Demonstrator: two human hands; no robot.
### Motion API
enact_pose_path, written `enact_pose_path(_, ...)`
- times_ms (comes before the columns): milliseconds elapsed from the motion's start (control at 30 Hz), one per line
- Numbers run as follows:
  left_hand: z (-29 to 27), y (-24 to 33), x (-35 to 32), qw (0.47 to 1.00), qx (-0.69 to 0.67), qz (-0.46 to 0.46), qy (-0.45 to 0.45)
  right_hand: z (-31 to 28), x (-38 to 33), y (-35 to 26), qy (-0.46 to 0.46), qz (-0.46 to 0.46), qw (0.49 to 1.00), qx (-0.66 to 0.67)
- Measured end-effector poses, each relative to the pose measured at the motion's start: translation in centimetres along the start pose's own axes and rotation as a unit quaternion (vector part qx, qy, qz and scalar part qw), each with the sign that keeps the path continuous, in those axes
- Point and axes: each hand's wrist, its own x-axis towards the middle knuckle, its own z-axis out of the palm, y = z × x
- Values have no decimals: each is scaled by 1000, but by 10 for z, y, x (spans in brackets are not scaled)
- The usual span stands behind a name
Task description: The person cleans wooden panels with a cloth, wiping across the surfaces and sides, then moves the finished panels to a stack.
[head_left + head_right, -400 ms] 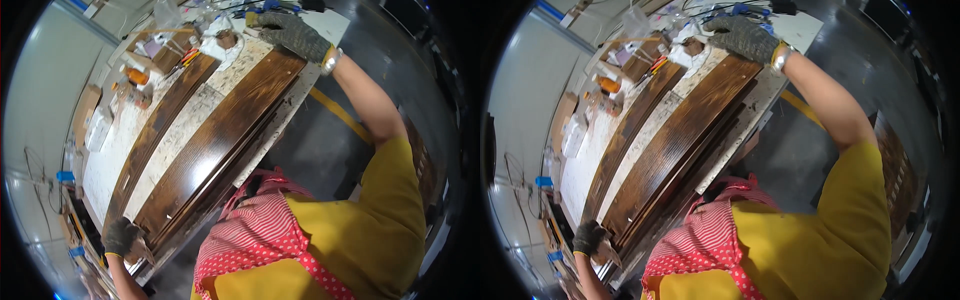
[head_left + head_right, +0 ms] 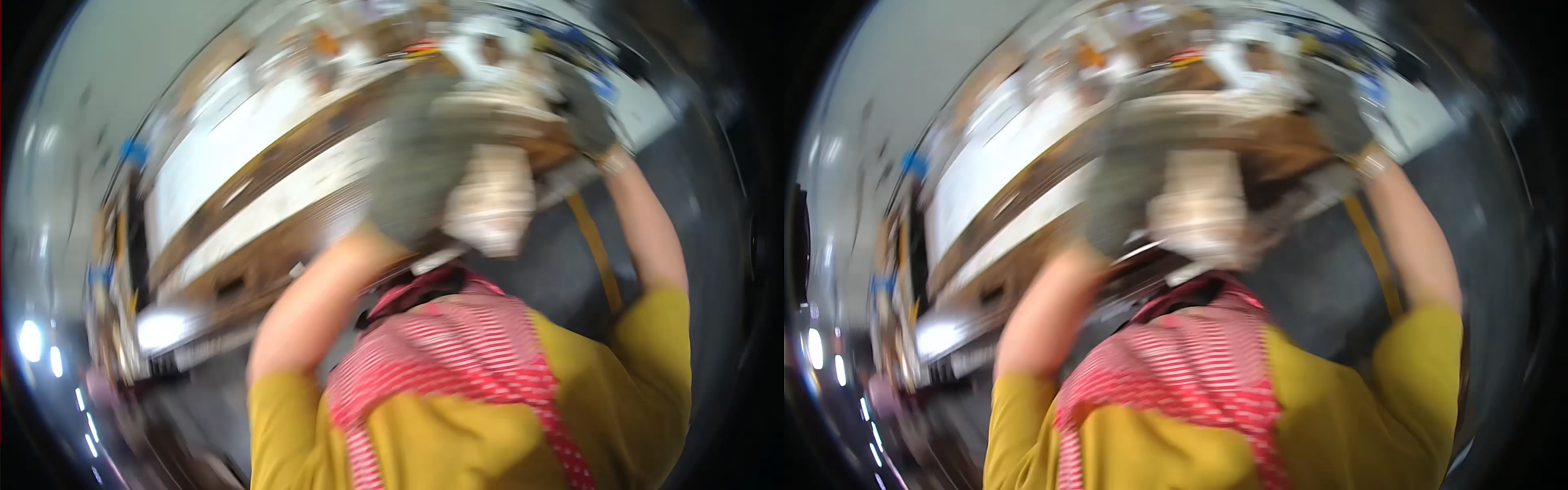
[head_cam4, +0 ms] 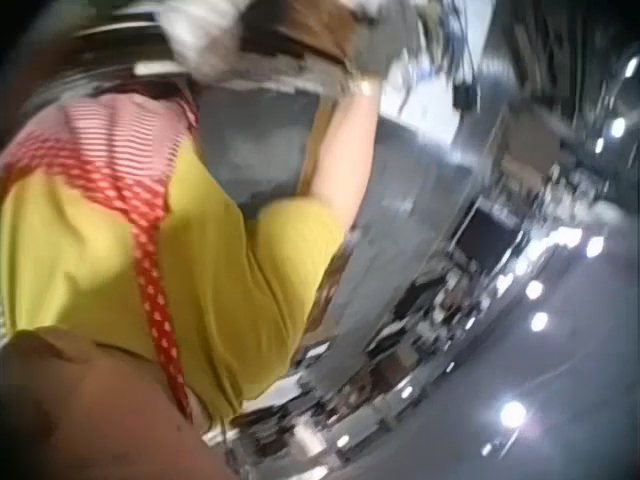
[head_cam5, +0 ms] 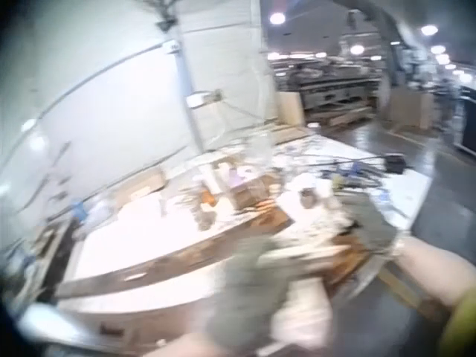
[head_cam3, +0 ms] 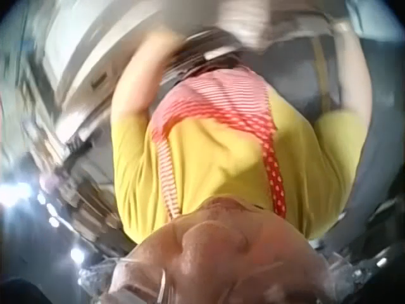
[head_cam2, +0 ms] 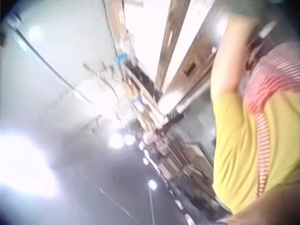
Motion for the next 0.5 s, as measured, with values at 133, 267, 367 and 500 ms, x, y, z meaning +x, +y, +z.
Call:
enact_pose_path(133, 109, 8, 60, 961, 252, 110, 2, -13, 34, -58, 23, 129, 964, 232)
enact_pose_path(267, 89, -4, 25, 953, 292, 85, -21, -2, 17, -4, 39, 237, 868, 435)
enact_pose_path(367, 37, -5, -21, 960, 275, 8, -58, 4, -1, 43, 48, 263, 841, 470)
enact_pose_path(500, -25, -16, -130, 948, 300, -106, -1, -4, 2, 25, 37, 285, 868, 406)
